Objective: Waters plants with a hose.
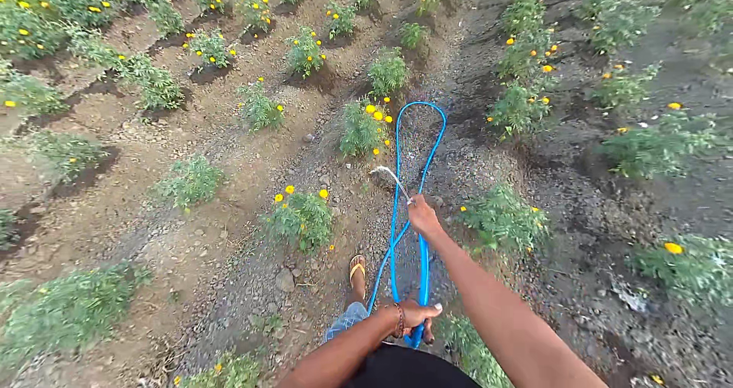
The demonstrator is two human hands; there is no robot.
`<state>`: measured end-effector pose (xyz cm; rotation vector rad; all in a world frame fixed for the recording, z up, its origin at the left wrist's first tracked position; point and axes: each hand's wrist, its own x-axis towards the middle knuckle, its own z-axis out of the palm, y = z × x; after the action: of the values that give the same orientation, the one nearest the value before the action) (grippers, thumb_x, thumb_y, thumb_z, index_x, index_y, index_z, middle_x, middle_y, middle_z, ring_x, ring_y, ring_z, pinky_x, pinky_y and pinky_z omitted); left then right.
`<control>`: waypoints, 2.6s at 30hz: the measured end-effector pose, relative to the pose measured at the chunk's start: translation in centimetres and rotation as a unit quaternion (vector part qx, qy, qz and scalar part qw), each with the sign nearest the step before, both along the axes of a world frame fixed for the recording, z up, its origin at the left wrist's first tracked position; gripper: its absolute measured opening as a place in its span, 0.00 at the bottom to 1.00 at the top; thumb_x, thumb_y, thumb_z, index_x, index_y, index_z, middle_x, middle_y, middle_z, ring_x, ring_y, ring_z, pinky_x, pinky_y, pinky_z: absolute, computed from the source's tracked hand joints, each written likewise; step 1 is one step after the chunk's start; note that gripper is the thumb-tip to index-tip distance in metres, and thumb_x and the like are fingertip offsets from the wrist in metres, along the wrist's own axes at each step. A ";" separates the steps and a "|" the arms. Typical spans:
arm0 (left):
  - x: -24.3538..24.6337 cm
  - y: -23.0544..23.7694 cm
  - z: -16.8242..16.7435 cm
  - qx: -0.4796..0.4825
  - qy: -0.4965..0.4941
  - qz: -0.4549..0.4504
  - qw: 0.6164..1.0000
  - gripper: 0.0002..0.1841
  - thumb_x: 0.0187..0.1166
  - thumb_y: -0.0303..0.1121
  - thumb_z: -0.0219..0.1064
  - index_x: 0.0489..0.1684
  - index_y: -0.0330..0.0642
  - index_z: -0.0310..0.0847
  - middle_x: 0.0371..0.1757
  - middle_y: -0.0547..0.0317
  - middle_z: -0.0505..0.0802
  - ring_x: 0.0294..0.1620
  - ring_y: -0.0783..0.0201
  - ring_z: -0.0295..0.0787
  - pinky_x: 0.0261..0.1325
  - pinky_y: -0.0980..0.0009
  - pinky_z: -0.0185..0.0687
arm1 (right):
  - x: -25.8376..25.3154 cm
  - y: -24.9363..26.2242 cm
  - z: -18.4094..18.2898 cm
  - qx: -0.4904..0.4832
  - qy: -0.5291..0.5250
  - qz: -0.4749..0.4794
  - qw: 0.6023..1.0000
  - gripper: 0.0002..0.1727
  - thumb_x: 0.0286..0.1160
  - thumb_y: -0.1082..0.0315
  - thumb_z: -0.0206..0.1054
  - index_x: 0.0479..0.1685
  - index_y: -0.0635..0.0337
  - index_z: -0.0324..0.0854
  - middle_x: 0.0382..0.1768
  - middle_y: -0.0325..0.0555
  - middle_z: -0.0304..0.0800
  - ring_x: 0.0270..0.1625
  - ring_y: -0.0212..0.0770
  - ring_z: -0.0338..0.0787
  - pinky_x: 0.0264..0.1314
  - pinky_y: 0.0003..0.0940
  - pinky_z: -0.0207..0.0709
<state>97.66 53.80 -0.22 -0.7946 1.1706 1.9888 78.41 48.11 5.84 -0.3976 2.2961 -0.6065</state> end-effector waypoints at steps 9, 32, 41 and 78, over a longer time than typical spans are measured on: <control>6.6 2.9 1.5 -0.074 -0.004 -0.057 0.996 0.19 0.93 0.51 0.54 0.39 0.45 0.71 0.20 0.68 0.78 0.19 0.70 0.77 0.29 0.72 0.78 | 6.3 4.4 0.5 -0.037 -0.003 -0.022 0.999 0.24 0.97 0.59 0.40 0.84 0.56 0.63 0.56 0.63 0.86 0.44 0.54 0.90 0.49 0.51 0.82; 17.3 -0.1 0.6 -0.153 0.029 -0.140 0.978 0.23 0.91 0.54 0.55 0.39 0.41 0.76 0.24 0.66 0.81 0.22 0.70 0.78 0.35 0.68 0.79 | 16.5 4.0 0.4 -0.102 -0.003 -0.109 0.989 0.22 0.97 0.57 0.42 0.80 0.55 0.65 0.42 0.54 0.81 0.27 0.44 0.81 0.31 0.42 0.78; 21.4 -0.8 1.1 -0.163 0.027 -0.178 0.970 0.25 0.90 0.57 0.54 0.38 0.42 0.77 0.25 0.66 0.82 0.24 0.69 0.79 0.36 0.67 0.78 | 20.7 4.3 0.3 -0.119 0.011 -0.126 0.985 0.22 0.97 0.58 0.41 0.79 0.56 0.65 0.40 0.54 0.80 0.25 0.44 0.79 0.29 0.42 0.77; 31.5 -3.3 -0.8 -0.130 0.021 -0.067 0.989 0.19 0.91 0.51 0.57 0.32 0.47 0.73 0.20 0.69 0.79 0.19 0.71 0.77 0.31 0.70 0.78 | 31.4 -1.2 0.3 -0.113 0.030 -0.053 0.992 0.22 0.97 0.57 0.43 0.80 0.55 0.66 0.44 0.56 0.84 0.30 0.48 0.84 0.34 0.46 0.80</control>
<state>129.14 50.46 -1.01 -0.7835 1.4897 1.7727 109.83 46.89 6.16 -0.4076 2.3236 -0.9251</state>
